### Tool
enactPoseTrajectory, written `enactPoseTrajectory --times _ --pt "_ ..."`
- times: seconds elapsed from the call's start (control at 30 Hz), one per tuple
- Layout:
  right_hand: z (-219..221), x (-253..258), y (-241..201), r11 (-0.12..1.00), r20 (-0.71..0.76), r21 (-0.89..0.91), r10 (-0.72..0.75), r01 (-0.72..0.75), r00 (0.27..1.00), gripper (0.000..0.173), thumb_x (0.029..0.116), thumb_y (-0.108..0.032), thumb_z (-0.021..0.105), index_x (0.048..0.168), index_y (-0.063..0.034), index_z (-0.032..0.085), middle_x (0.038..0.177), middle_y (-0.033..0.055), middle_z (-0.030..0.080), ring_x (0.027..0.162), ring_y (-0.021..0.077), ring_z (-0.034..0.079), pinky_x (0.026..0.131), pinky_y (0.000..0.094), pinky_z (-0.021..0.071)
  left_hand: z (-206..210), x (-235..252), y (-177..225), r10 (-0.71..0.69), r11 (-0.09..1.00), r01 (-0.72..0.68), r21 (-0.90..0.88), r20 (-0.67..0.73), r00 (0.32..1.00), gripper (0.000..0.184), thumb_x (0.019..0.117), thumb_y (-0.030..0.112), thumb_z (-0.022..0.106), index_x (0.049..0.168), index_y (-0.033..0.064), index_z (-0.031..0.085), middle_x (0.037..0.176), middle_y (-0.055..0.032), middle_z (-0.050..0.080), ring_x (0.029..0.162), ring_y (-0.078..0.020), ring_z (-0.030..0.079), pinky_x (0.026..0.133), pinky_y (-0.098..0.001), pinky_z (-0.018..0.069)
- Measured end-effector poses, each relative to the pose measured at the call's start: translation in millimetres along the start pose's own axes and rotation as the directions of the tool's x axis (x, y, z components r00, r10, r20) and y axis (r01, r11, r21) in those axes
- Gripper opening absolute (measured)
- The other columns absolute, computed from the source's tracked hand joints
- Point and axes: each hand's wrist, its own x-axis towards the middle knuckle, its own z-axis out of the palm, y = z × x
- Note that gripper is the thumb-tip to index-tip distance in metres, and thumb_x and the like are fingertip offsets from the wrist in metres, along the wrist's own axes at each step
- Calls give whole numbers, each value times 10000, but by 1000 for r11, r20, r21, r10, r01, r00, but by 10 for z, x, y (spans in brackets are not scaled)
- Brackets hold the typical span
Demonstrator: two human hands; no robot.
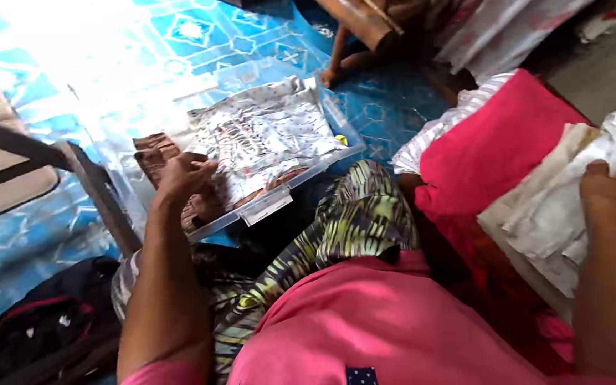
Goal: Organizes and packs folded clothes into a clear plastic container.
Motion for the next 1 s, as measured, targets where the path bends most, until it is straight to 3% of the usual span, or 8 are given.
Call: enactPoseTrajectory --times 0.13,0.23,0.4,0.57,0.7,0.8,0.9,1.0 --pt "707 -259 -1033 858 188 293 -483 421 855 353 1046 -100 532 1227 200 577 1210 395 611 1135 471 622 1016 547 479 48 50 -38 60 997 -54 61 -88 994 379 1037 182 606 1295 -94 579 1130 -343 652 1032 -482 644 942 -661 469" --pt "1512 -506 -1827 751 369 493 -638 440 676 292 1035 -69 535 1166 171 637 1169 336 663 1099 396 664 1002 496 507 49 38 -39 79 992 -64 113 -141 987 383 1038 165 598 1306 -108 576 1167 -354 645 1096 -517 626 981 -684 437" --pt "2624 -899 -2728 886 739 338 -459 317 493 403 1025 -183 594 1270 137 591 1235 348 618 1167 462 608 993 608 466 44 -9 -35 88 988 -58 145 -213 973 396 1032 165 600 1308 -118 574 1169 -345 649 1098 -500 632 990 -652 449" --pt "2871 -1031 -2980 920 807 92 -293 382 513 468 954 -196 690 1241 154 568 1279 366 584 1227 486 577 985 653 455 25 7 -15 78 987 -44 157 -214 974 371 1040 162 580 1300 -103 590 1135 -316 668 1069 -465 651 979 -616 470" --pt "2964 -942 -2926 921 793 65 -281 384 540 319 934 -97 663 1156 129 624 1243 351 605 1200 480 587 956 657 456 31 41 9 68 987 -41 157 -171 983 367 1039 162 590 1302 -94 589 1120 -313 667 1063 -466 648 977 -621 466" --pt "3003 -930 -2884 931 743 230 -356 284 567 283 944 -65 624 1159 121 625 1207 348 612 1164 481 590 940 667 456 33 38 7 65 988 -40 147 -169 983 372 1038 162 589 1302 -101 586 1124 -320 662 1065 -469 645 977 -618 468" --pt "2902 -1027 -2850 892 719 447 -316 -64 619 372 1041 -170 530 1267 124 505 1233 299 553 1114 366 570 928 530 471 23 30 20 53 990 -30 141 -166 985 370 1041 145 570 1311 -108 579 1161 -336 650 1109 -486 630 998 -636 452" --pt "2719 -1039 -2836 788 843 456 -235 -413 484 663 995 -405 667 1465 -16 407 1307 194 586 1121 257 626 922 446 552 24 26 48 45 989 -19 147 -177 983 359 1044 138 562 1306 -107 585 1170 -335 648 1119 -486 626 1007 -635 446"
